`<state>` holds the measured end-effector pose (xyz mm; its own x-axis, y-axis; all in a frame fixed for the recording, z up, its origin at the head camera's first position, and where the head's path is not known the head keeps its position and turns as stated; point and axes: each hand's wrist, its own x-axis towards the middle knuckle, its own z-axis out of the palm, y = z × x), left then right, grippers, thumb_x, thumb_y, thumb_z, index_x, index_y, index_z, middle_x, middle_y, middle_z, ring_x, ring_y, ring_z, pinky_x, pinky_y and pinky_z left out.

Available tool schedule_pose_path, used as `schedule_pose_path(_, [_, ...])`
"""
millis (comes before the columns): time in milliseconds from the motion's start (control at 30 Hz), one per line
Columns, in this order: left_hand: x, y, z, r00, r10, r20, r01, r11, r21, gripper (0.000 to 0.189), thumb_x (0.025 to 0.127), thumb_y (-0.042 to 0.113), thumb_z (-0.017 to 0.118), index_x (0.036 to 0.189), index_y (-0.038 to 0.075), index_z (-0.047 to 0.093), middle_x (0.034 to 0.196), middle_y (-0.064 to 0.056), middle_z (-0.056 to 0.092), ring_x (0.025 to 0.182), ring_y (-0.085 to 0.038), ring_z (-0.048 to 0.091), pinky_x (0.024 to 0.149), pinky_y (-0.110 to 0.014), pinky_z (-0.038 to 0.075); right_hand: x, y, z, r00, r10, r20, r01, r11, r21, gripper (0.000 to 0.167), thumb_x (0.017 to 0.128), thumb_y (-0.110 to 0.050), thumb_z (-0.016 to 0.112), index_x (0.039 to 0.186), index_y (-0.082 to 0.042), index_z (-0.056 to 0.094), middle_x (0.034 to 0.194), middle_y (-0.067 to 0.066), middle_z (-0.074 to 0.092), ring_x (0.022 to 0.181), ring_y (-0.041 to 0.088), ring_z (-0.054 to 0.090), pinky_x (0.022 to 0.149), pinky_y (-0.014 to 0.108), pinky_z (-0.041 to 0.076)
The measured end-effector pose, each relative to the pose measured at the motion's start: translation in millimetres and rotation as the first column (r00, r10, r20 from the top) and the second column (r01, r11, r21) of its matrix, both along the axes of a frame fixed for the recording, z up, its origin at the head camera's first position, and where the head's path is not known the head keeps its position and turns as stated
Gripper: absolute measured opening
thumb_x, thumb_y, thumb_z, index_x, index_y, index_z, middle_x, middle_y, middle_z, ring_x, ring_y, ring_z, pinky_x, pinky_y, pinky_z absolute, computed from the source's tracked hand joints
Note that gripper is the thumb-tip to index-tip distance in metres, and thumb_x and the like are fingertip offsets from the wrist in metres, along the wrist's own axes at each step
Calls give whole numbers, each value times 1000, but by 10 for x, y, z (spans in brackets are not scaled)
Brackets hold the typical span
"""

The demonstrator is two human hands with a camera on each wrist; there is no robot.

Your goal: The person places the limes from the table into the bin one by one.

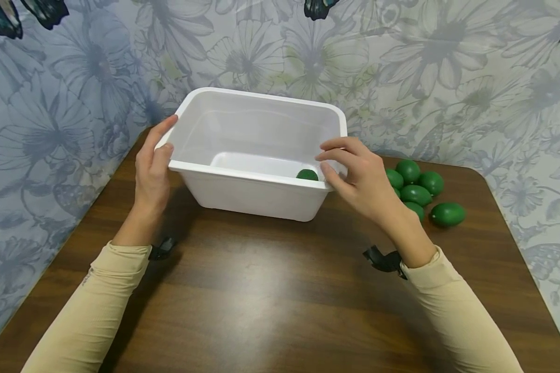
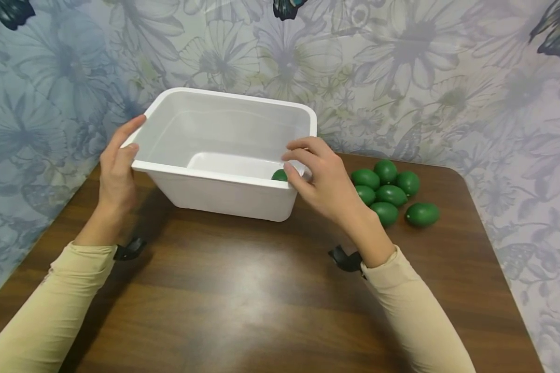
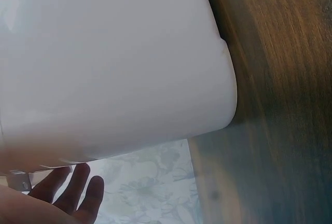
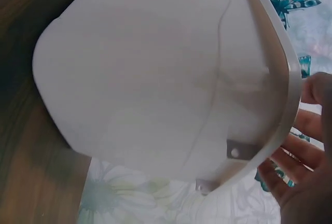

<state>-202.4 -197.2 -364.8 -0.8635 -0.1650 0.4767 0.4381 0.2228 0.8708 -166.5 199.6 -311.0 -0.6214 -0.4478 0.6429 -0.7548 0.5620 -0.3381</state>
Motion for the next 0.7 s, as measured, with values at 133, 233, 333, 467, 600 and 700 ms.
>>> schedule_pose_path(133, [2, 7, 0, 1000, 0, 6, 0, 1000, -10, 52, 101, 18, 43, 149, 21, 62, 152, -2, 60, 128, -17, 56, 103, -27, 42, 38, 141, -12, 996, -73, -58, 69, 995, -75, 22, 103, -15, 64, 117, -5, 78, 129, 14, 70, 122, 27, 65, 95, 35, 49])
schedule_pose_path(233, [4, 9, -2, 1000, -5, 7, 5, 1000, -15, 52, 101, 19, 43, 149, 21, 62, 152, -2, 60, 128, -17, 57, 103, -28, 42, 63, 274, -45, 989, -136, -60, 126, 982, -138, 24, 103, -17, 65, 118, -6, 79, 130, 12, 71, 121, 26, 67, 98, 30, 49])
schedule_pose_path(333, [8, 7, -4, 1000, -9, 13, 9, 1000, -18, 51, 101, 20, 43, 149, 22, 61, 152, -1, 59, 129, -18, 57, 103, -28, 42, 89, 412, -96, 983, -181, -30, 173, 969, -179, 25, 102, -17, 65, 122, -9, 79, 129, 9, 72, 116, 26, 69, 98, 27, 48])
schedule_pose_path(467, [13, 1, -9, 1000, -12, 20, 12, 1000, -18, 51, 102, 21, 42, 150, 22, 61, 153, -1, 58, 130, -18, 56, 104, -29, 43, 140, 582, -171, 973, -231, 15, 230, 958, -173, 29, 101, -14, 66, 128, -12, 77, 130, 6, 72, 108, 28, 70, 94, 25, 48])
schedule_pose_path(600, [14, -2, -18, 1000, -10, 12, 10, 1000, -13, 51, 102, 20, 42, 149, 22, 61, 152, -2, 59, 130, -19, 57, 103, -29, 43, 182, 748, -244, 958, -284, 47, 288, 945, -153, 31, 98, -9, 69, 129, -12, 76, 129, 6, 72, 101, 29, 71, 92, 19, 48])
schedule_pose_path(700, [12, 0, -24, 1000, -6, 8, 6, 1000, -12, 52, 102, 20, 41, 149, 22, 61, 152, -2, 59, 129, -18, 57, 103, -29, 43, 202, 886, -295, 944, -322, 67, 328, 933, -146, 33, 97, -6, 70, 129, -12, 76, 129, 7, 72, 102, 28, 71, 93, 15, 47])
